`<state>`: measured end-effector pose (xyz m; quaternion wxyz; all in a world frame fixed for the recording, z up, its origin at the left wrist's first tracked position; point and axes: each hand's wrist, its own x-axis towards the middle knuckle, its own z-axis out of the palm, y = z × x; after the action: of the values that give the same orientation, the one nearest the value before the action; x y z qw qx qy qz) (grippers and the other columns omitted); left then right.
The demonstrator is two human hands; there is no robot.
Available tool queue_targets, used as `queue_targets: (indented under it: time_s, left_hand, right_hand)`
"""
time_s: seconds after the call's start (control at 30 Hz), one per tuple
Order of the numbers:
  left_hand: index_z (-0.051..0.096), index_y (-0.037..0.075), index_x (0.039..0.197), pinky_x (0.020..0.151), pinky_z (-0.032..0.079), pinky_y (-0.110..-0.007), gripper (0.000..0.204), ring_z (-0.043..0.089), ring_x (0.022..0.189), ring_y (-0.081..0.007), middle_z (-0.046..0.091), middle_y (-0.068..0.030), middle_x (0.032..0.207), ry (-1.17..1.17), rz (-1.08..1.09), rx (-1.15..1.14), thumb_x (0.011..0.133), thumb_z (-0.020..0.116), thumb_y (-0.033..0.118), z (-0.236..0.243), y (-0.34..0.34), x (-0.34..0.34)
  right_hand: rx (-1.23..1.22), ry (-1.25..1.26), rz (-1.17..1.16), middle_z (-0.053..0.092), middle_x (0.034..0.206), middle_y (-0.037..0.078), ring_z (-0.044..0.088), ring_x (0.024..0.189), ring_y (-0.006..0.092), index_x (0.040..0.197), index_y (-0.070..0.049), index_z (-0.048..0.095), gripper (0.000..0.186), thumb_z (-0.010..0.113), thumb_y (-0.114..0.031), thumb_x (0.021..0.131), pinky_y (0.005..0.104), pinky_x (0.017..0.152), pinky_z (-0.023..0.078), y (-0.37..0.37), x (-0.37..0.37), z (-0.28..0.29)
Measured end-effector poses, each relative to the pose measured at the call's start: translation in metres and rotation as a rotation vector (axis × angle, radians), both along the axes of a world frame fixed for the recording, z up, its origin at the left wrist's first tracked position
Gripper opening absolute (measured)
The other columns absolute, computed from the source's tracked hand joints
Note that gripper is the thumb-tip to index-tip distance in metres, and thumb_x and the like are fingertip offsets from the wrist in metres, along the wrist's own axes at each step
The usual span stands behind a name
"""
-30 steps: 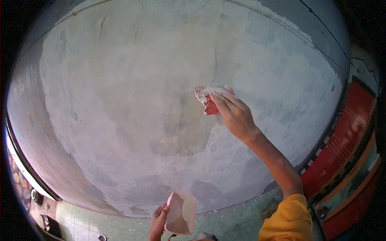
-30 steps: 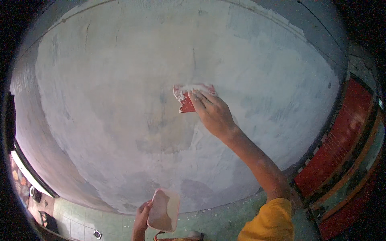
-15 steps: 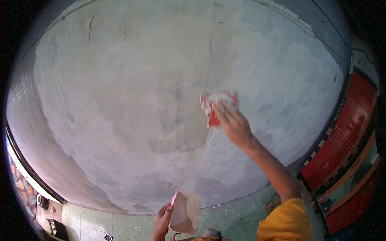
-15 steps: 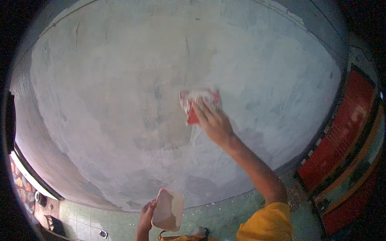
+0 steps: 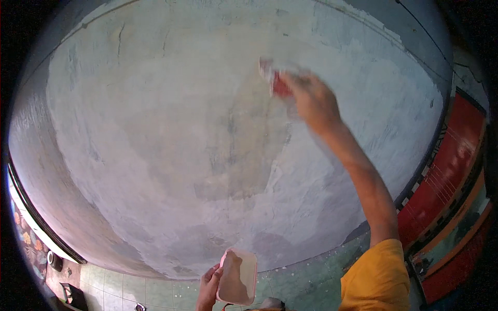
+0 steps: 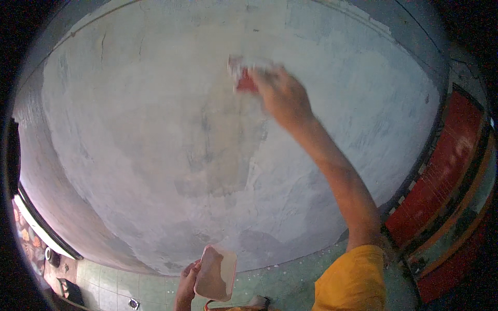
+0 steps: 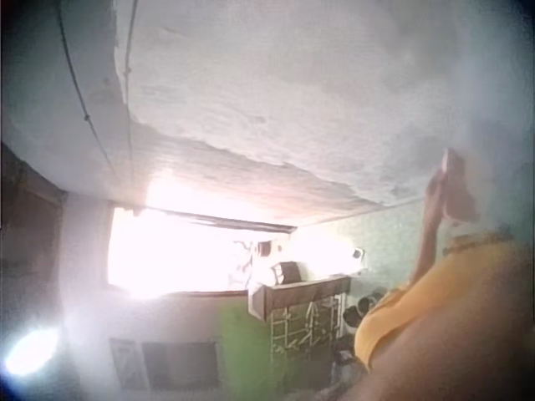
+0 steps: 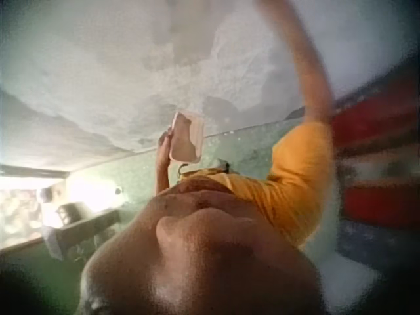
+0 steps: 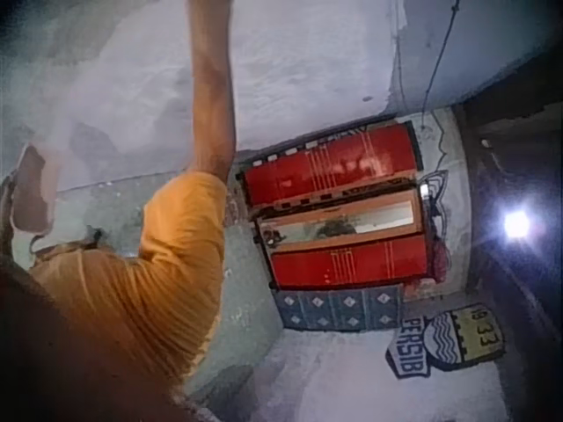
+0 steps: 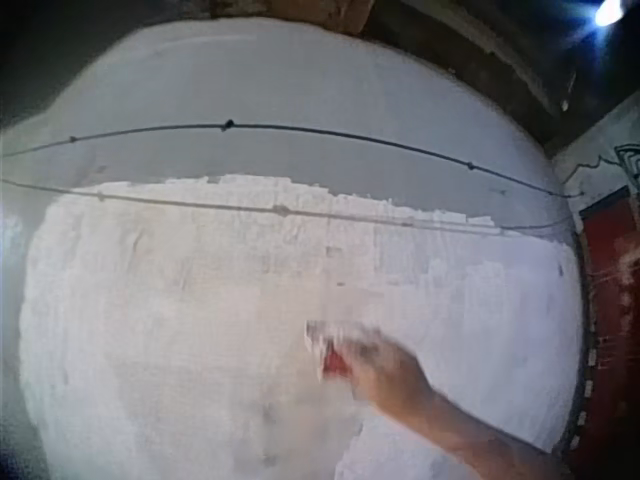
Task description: The person uses a scraper to apply plaster from a container onto the surface of a ceiling and a wall.
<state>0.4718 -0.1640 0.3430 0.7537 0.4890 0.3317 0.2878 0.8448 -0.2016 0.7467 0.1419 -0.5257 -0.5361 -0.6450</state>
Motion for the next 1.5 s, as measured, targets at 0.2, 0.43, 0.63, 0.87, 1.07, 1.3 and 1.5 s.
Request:
queue_targets:
  time_s: [0.2, 0.43, 0.63, 0.87, 1.07, 1.3, 1.5]
  left_hand:
    - [0.056, -0.009, 0.132, 0.089, 0.050, -0.029, 0.049, 0.064, 0.103, -0.0161, 0.069, -0.0117, 0.115, -0.062, 0.001, 0.010, 0.098, 0.062, 0.025, 0.009, 0.001, -0.010]
    - [0.056, -0.008, 0.133, 0.091, 0.049, -0.031, 0.053, 0.063, 0.105, -0.0186, 0.068, -0.0120, 0.117, 0.014, -0.030, 0.034, 0.097, 0.063, 0.030, 0.010, 0.002, -0.003]
    - [0.055, -0.008, 0.134, 0.092, 0.049, -0.031, 0.054, 0.064, 0.105, -0.0192, 0.068, -0.0124, 0.118, -0.003, 0.019, 0.019, 0.097, 0.064, 0.030, 0.005, 0.000, -0.012]
    - [0.057, -0.007, 0.133, 0.094, 0.049, -0.033, 0.057, 0.063, 0.109, -0.0202, 0.066, -0.0127, 0.121, 0.000, -0.013, 0.020, 0.095, 0.065, 0.035, -0.002, 0.001, -0.012]
    - [0.053, -0.010, 0.135, 0.087, 0.051, -0.028, 0.050, 0.065, 0.101, -0.0164, 0.068, -0.0125, 0.115, -0.046, 0.007, -0.010, 0.098, 0.063, 0.022, 0.001, 0.000, -0.012]
    - [0.053, -0.011, 0.135, 0.087, 0.052, -0.028, 0.053, 0.065, 0.101, -0.0170, 0.068, -0.0138, 0.114, -0.077, 0.064, -0.024, 0.097, 0.064, 0.024, 0.003, -0.005, -0.023]
    - [0.053, -0.009, 0.136, 0.085, 0.052, -0.028, 0.053, 0.065, 0.100, -0.0171, 0.069, -0.0129, 0.113, -0.041, 0.022, 0.008, 0.097, 0.064, 0.025, 0.008, -0.006, -0.014]
  right_hand:
    - [-0.274, 0.226, 0.072, 0.073, 0.099, 0.014, 0.069, 0.088, 0.0309, 0.117, -0.011, 0.071, 0.035, 0.067, -0.003, 0.083, 0.0404, 0.080, 0.056, -0.027, -0.020, -0.034]
    - [0.072, 0.095, 0.133, 0.071, 0.113, 0.015, 0.065, 0.104, 0.0344, 0.128, -0.013, 0.066, 0.034, 0.053, -0.012, 0.096, 0.0444, 0.091, 0.052, -0.006, 0.010, 0.103]
    - [-0.002, -0.042, 0.024, 0.067, 0.128, 0.015, 0.063, 0.119, 0.0278, 0.131, -0.004, 0.062, 0.042, 0.054, 0.000, 0.090, 0.0390, 0.098, 0.052, 0.004, 0.007, -0.037]
    - [0.107, 0.192, 0.068, 0.069, 0.119, 0.013, 0.066, 0.105, 0.0339, 0.134, -0.015, 0.061, 0.045, 0.056, -0.005, 0.091, 0.0416, 0.091, 0.055, -0.017, 0.007, 0.058]
    - [0.051, 0.068, -0.089, 0.066, 0.127, 0.015, 0.065, 0.115, 0.0301, 0.135, -0.011, 0.060, 0.045, 0.055, -0.003, 0.091, 0.0407, 0.095, 0.054, 0.010, 0.020, 0.024]
    - [-0.101, 0.112, 0.054, 0.071, 0.118, 0.014, 0.070, 0.106, 0.0297, 0.128, -0.008, 0.065, 0.041, 0.058, 0.001, 0.088, 0.0388, 0.090, 0.056, -0.018, -0.002, -0.021]
    - [0.120, 0.068, 0.091, 0.067, 0.125, 0.014, 0.066, 0.108, 0.0350, 0.134, -0.012, 0.060, 0.048, 0.052, 0.000, 0.089, 0.0406, 0.092, 0.054, 0.006, 0.011, 0.071]
